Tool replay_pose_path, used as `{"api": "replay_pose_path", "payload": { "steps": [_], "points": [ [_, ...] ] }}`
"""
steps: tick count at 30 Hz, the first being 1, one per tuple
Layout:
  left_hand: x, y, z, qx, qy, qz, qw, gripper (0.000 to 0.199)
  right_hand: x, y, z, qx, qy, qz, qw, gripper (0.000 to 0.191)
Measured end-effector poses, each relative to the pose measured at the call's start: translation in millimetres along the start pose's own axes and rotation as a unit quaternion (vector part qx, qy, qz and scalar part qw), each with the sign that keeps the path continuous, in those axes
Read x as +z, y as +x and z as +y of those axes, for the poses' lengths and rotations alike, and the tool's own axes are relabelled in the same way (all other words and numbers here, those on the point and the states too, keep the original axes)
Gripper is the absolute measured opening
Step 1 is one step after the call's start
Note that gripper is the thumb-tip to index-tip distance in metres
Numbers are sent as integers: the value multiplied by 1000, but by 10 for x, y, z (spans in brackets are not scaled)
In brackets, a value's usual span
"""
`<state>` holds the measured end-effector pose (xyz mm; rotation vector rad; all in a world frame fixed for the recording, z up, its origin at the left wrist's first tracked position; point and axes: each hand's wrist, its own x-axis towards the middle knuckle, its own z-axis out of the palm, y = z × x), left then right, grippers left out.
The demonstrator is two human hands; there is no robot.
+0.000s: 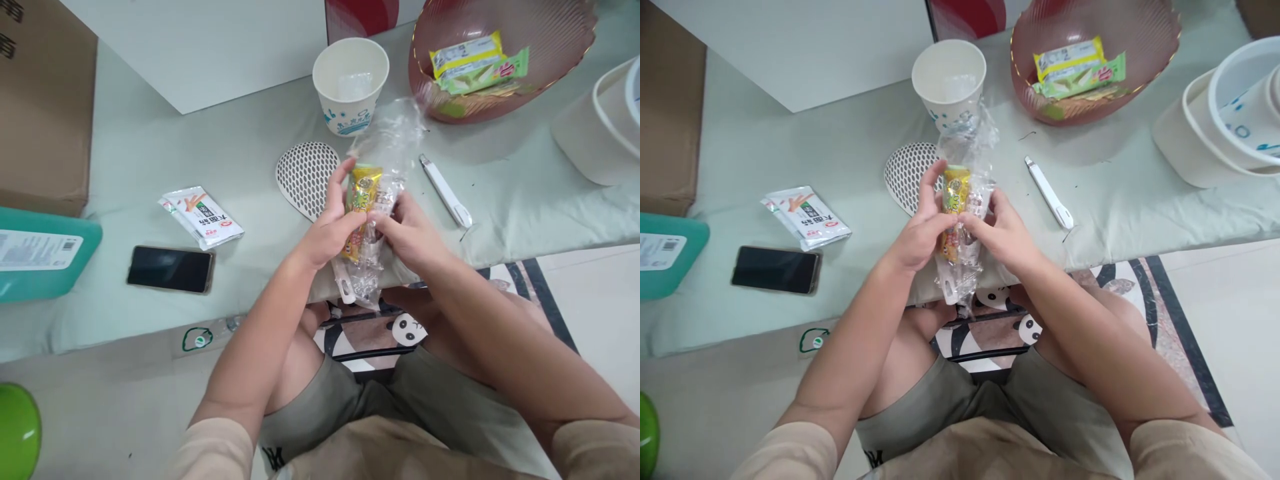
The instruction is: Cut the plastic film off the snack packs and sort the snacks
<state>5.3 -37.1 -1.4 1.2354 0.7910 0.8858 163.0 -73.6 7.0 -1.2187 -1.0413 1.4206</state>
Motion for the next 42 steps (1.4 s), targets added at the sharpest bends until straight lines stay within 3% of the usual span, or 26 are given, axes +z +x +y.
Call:
{"api": "replay_pose_path", "payload": {
  "steps": [3,6,9,12,15,19,26,29,32,34,37,39,42],
  "points": [
    [120,6,32,74,85,70,991,55,-20,-4,-13,-4,-11,48,999,52],
    [194,-20,161,118,201,164,959,36,-66,-6,-23,5,-39,100,994,49],
    [260,-59,301,68,285,135,947,33,-106,-8,-22,1,-72,122,990,47],
    [268,-77,364,41,302,114,946,28,-127,-9,-31,2,-70,119,990,44],
    [173,-68,374,40,240,154,958,25,-134,-5,-51,14,-15,98,995,45],
    [12,-42,407,4,73,237,969,22,-131,5,-92,44,79,88,992,47],
    [-104,-2,463,-9,-100,404,909,32,-153,7,-208,89,116,186,972,33],
    [-114,-14,461,-19,-110,389,914,28,-157,-10,-249,105,117,191,969,29],
    [-97,-34,453,-73,-48,288,954,43,-156,-20,-265,115,114,177,971,26],
    [-83,-34,452,-99,19,252,963,42,-160,-17,-265,117,121,166,972,24],
    [-79,-12,500,-91,36,287,953,36,-171,-6,-268,125,176,148,965,21],
    [-80,5,581,-83,-13,320,944,39,-174,-7,-272,157,238,122,951,21],
    [-57,17,770,-96,-102,344,928,43,-154,-34,-255,226,295,52,927,35]
  ]
}}
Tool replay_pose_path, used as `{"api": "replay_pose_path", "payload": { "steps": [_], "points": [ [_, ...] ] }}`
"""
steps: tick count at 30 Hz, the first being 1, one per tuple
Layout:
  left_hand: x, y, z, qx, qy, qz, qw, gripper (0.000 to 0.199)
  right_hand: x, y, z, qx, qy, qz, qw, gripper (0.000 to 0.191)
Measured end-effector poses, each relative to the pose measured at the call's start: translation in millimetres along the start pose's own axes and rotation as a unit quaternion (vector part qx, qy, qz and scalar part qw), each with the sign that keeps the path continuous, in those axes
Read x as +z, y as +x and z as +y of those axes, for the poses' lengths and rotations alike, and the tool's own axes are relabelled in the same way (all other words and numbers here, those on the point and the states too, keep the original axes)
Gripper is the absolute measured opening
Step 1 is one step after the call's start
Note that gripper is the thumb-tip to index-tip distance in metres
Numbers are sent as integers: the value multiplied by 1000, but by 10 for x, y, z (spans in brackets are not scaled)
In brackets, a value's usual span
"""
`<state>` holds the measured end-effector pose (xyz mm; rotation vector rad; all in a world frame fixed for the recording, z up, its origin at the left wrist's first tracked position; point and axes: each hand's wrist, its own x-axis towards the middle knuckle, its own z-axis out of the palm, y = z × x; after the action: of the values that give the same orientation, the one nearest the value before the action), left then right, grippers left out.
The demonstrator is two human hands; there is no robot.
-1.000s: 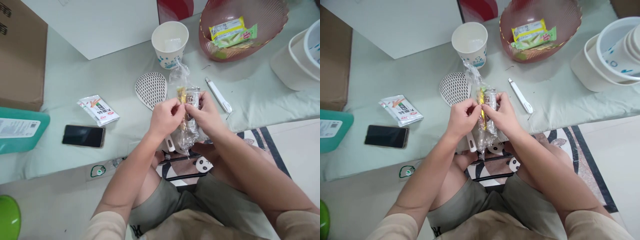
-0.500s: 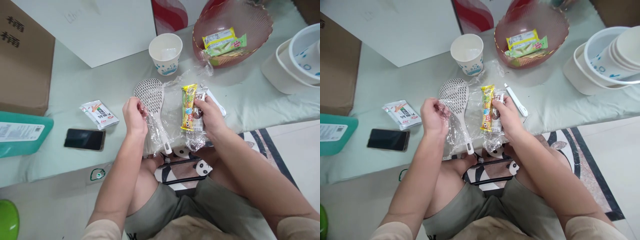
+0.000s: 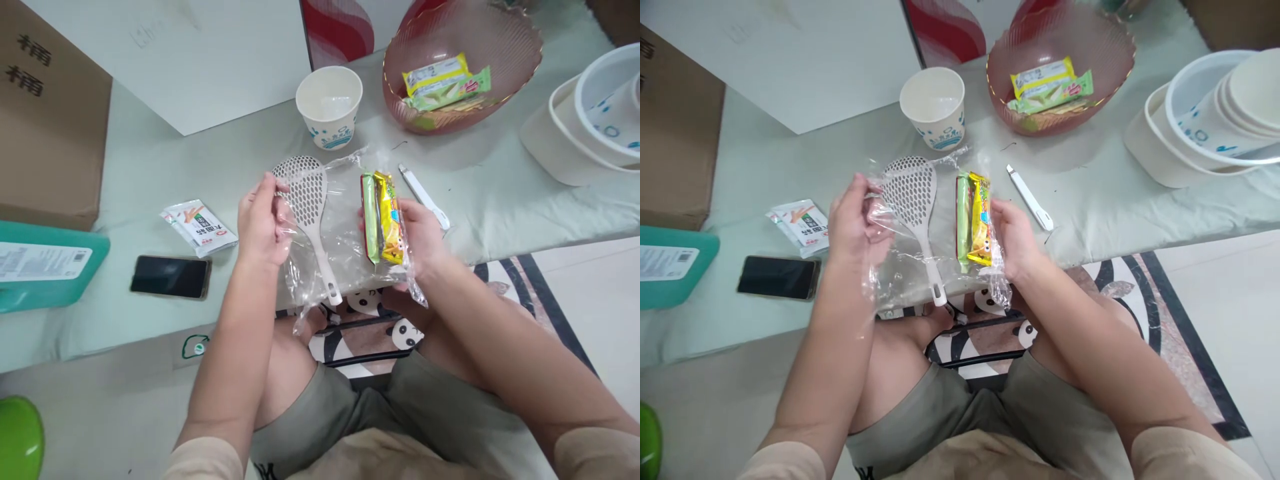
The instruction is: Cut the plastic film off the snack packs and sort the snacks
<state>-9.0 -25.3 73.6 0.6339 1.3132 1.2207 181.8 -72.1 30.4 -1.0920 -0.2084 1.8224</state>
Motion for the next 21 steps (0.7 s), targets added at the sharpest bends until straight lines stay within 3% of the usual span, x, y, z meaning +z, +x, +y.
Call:
{"api": "replay_pose_path", "payload": {
  "steps": [4,8,12,15,18,21],
  "points": [
    [123,-135,278,-36,-92,-10,995,53,13,0,125,73,36,-63,995,53],
    [241,-219,508,-54,-165,-42,984,71,43,48,229,89,81,-129,984,62],
    [184,-159,592,-38,-218,-107,969,74,54,70,234,104,89,-151,979,59],
    [46,-95,584,12,-247,-172,954,67,52,43,217,104,81,-135,982,57],
    [-77,-74,579,72,-269,-187,942,48,41,12,215,73,67,-122,988,55],
    [-169,-65,578,128,-338,-219,906,33,15,5,223,55,48,-124,990,50]
  ]
}}
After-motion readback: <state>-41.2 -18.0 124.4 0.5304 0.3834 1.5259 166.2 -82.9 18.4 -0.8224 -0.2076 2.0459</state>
